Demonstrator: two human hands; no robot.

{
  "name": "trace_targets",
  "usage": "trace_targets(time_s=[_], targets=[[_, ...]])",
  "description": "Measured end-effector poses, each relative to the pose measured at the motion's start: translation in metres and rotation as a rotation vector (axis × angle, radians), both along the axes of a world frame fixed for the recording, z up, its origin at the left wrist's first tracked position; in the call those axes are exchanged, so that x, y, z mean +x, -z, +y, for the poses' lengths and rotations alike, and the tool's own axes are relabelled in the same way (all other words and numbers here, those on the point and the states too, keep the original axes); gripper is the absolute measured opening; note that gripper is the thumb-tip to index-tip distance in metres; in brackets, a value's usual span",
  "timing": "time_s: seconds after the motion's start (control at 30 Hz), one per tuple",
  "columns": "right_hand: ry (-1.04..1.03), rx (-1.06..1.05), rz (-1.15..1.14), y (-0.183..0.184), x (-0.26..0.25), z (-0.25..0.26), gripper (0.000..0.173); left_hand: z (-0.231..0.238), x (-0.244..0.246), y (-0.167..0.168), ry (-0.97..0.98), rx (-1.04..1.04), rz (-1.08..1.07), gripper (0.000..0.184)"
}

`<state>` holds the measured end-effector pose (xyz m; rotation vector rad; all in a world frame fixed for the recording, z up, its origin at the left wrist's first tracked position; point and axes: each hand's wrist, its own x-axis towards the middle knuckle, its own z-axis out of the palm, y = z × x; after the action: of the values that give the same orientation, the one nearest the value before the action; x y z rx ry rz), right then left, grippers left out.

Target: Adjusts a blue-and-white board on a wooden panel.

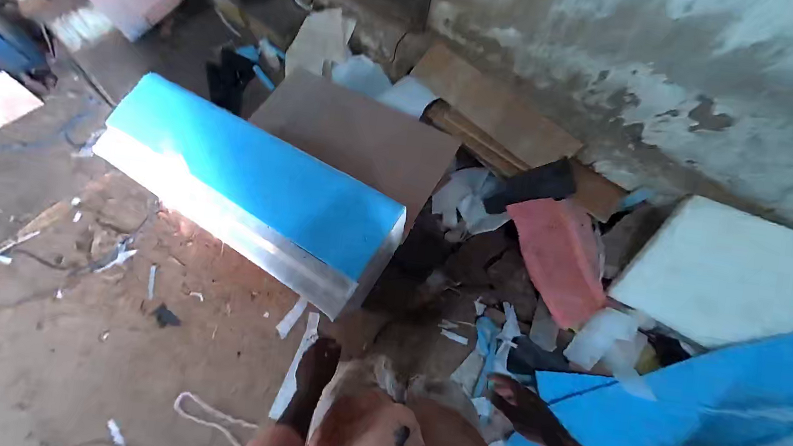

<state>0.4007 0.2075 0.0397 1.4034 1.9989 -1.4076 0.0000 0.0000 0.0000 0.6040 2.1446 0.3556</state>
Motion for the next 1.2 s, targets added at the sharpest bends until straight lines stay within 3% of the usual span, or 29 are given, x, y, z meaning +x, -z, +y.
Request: trace_targets(time_s=[0.07, 0.13, 0.23, 0.3, 0.43, 0.53, 0.57, 0.7, 0.8, 0.93, 1.07, 1.2], targets=[[-0.152, -0.074, 0.061, -0.020, -0.072, 0.036, 0.052, 0.044, -0.009, -0.004, -0.077, 0.039, -0.013, 0.046], [-0.183, -0.057, 0.092, -0.036, -0.118, 0.074, 0.046, 0.081, -0.016, 0.002, -0.240, 0.044, -0.187, 0.046], [-0.132, 0.050, 0.081, -0.036, -0.145, 0.138, 0.042, 0.125, -0.020, 0.016, -0.630, 0.112, -0.581, 0.046], [-0.073, 0.097, -0.051, -0.038, -0.140, 0.169, 0.042, 0.143, -0.013, 0.024, -0.889, 0.218, -0.670, 0.039], [-0.091, 0.062, -0.289, -0.034, -0.104, 0.226, 0.044, 0.180, 0.000, 0.033, -1.332, 0.408, -0.657, 0.027], [-0.336, -0.066, -0.455, -0.030, -0.086, 0.266, 0.050, 0.189, 0.005, 0.045, -1.408, 0.397, -0.594, 0.029], [-0.397, -0.099, -0.504, -0.031, -0.089, 0.282, 0.051, 0.191, 0.009, 0.050, -1.395, 0.393, -0.565, 0.032], [-0.612, -0.040, -0.488, -0.020, -0.147, 0.365, 0.052, 0.220, 0.025, 0.060, -1.730, 0.480, -0.468, 0.034], [-0.736, 0.065, -0.364, -0.031, -0.231, 0.420, 0.045, 0.236, 0.022, 0.058, -1.761, 0.347, -0.341, 0.039], [-0.785, 0.207, -0.098, -0.063, -0.336, 0.452, 0.038, 0.252, 0.014, 0.058, -1.716, 0.182, -0.160, 0.039], [-0.710, 0.185, -0.048, -0.067, -0.371, 0.460, 0.038, 0.262, 0.006, 0.042, -1.672, 0.051, -0.090, 0.040], [-0.966, 0.189, -0.162, -0.062, -0.358, 0.457, 0.039, 0.264, 0.010, 0.050, -1.735, 0.035, -0.059, 0.040]])
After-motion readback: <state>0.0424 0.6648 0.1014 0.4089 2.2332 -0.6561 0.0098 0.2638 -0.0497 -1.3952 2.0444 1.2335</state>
